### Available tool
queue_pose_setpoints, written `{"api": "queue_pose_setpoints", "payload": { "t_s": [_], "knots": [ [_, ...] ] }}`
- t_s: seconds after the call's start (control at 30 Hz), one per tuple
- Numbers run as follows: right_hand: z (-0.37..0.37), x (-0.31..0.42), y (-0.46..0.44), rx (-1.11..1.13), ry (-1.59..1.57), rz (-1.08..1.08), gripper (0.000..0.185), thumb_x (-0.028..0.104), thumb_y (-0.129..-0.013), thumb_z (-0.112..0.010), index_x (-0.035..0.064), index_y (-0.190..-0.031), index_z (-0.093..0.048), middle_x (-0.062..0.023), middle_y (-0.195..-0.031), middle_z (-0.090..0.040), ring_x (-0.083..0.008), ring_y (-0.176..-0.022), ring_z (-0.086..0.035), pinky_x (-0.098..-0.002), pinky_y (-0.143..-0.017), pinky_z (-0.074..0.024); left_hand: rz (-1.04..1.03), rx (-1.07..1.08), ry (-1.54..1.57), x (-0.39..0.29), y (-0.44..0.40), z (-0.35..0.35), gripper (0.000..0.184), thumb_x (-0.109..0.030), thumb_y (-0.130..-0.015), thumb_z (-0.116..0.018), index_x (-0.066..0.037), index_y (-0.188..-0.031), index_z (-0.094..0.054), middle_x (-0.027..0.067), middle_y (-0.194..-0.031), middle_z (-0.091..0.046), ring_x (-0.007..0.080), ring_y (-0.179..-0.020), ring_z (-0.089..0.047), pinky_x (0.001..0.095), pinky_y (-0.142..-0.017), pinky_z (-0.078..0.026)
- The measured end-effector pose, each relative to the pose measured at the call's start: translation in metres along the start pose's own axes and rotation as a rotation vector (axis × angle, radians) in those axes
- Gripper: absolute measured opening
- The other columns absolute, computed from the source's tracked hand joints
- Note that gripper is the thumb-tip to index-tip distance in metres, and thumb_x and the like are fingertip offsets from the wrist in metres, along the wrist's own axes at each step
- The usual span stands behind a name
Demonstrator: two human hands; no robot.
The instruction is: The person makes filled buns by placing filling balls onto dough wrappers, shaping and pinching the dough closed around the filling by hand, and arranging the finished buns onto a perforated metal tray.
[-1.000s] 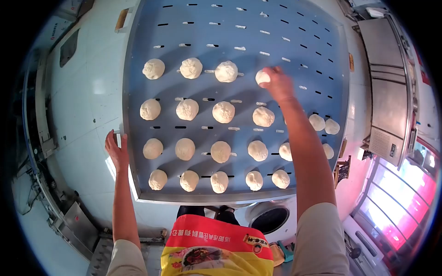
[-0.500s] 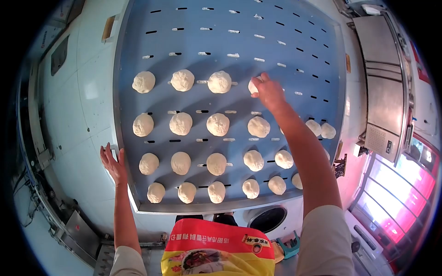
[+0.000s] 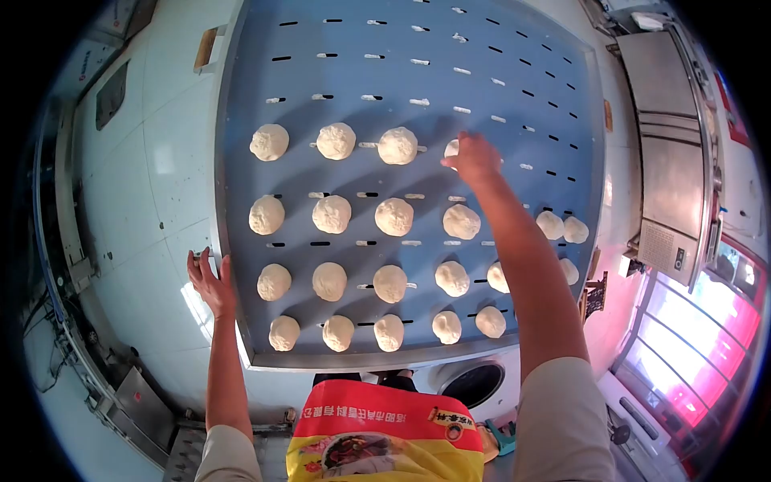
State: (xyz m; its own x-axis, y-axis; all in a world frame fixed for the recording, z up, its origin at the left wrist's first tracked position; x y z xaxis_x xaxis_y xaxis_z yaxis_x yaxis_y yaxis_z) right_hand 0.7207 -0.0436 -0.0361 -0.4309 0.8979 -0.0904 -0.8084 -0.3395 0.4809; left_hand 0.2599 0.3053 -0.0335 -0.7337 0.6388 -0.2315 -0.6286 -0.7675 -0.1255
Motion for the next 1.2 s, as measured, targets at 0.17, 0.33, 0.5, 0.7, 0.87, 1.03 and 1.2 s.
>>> {"api": "queue_pose_setpoints", "payload": {
  "t_s": [0.17, 0.33, 0.5, 0.7, 0.87, 1.03, 1.2],
  "knots": [
    [-0.009, -0.008, 0.001, -0.108, -0.067, 0.073, 0.056, 0.034, -0.073, -0.076, 0.0089, -0.119, -0.056, -0.0133, -0.114, -0.058, -0.0335, -0.103, -0.060, -0.0429, -0.083, -0.0512, 0.007, -0.009, 0.027, 0.001, 0.001, -0.002, 0.046, -0.033, -0.084, -0.068, -0.009, -0.121, -0.055, 0.0190, -0.137, -0.039, 0.0373, -0.119, -0.044, 0.0502, -0.098, -0.034],
    [-0.012, 0.006, -0.003, -0.057, -0.020, 0.109, 0.060, 0.038, -0.072, -0.076, 0.0105, -0.121, -0.055, -0.0132, -0.120, -0.055, -0.0331, -0.106, -0.059, -0.0425, -0.085, -0.0506, 0.059, 0.006, 0.037, 0.004, 0.000, -0.001, 0.050, -0.037, -0.082, -0.070, -0.010, -0.121, -0.056, 0.0190, -0.138, -0.039, 0.0386, -0.122, -0.042, 0.0504, -0.100, -0.033],
    [0.068, 0.020, 0.044, -0.182, 0.043, 0.033, 0.077, 0.047, -0.072, -0.075, 0.0157, -0.136, -0.044, -0.0136, -0.129, -0.051, -0.0303, -0.109, -0.059, -0.0414, -0.087, -0.0497, 0.068, 0.018, 0.024, 0.009, 0.005, -0.002, 0.052, -0.043, -0.083, -0.067, -0.011, -0.122, -0.055, 0.0189, -0.139, -0.037, 0.0386, -0.124, -0.040, 0.0517, -0.101, -0.032],
    [0.108, -0.054, 0.163, -0.258, -0.478, 0.006, 0.079, 0.043, -0.076, -0.073, 0.0122, -0.140, -0.039, -0.0146, -0.131, -0.051, -0.0258, -0.093, -0.063, -0.0381, -0.084, -0.0494, 0.052, 0.056, 0.031, 0.021, 0.005, -0.008, 0.064, -0.048, -0.086, -0.062, -0.009, -0.133, -0.045, 0.0199, -0.140, -0.036, 0.0380, -0.128, -0.037, 0.0509, -0.101, -0.032],
    [-0.030, -0.124, 0.314, 0.100, -1.263, -0.212, 0.053, 0.019, -0.086, -0.064, 0.0026, -0.133, -0.046, -0.0105, -0.120, -0.060, -0.0162, -0.079, -0.065, -0.0291, -0.067, -0.0522, -0.082, 0.118, 0.383, -0.088, 0.052, 0.082, 0.054, -0.018, -0.091, -0.060, 0.001, -0.136, -0.037, 0.0197, -0.138, -0.041, 0.0354, -0.128, -0.039, 0.0453, -0.108, -0.028],
    [-0.156, -0.129, 0.484, 0.416, -1.668, -0.362, 0.042, 0.017, -0.092, -0.054, -0.0005, -0.129, -0.049, -0.0111, -0.116, -0.063, -0.0190, -0.085, -0.066, -0.0289, -0.067, -0.0526, -0.138, 0.487, 0.925, -0.223, 0.190, 0.117, 0.045, -0.009, -0.090, -0.055, -0.001, -0.133, -0.043, 0.0131, -0.129, -0.049, 0.0236, -0.121, -0.046, 0.0381, -0.104, -0.034],
    [-0.337, -0.175, 0.600, 0.404, -1.744, -0.665, 0.043, 0.027, -0.090, -0.062, -0.0005, -0.123, -0.055, -0.0087, -0.102, -0.065, -0.0181, -0.083, -0.066, -0.0297, -0.065, -0.0543, -0.006, 0.937, 0.997, -0.294, 0.362, 0.081, 0.011, -0.008, -0.093, -0.055, 0.001, -0.088, -0.060, 0.0064, -0.083, -0.064, 0.0129, -0.079, -0.060, 0.0261, -0.077, -0.049]
  ]
}}
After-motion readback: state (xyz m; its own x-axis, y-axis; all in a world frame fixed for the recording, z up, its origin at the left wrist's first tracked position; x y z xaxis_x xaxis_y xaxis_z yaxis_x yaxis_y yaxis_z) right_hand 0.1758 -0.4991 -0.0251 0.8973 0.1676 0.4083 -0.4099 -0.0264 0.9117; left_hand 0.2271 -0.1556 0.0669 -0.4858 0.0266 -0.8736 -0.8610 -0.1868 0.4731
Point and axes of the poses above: each hand's wrist, its own y-axis away from the middle knuckle, its own z-axis out of the back of the hand, x = y × z, the point moved 9 cm from there along -y, towards the middle knuckle
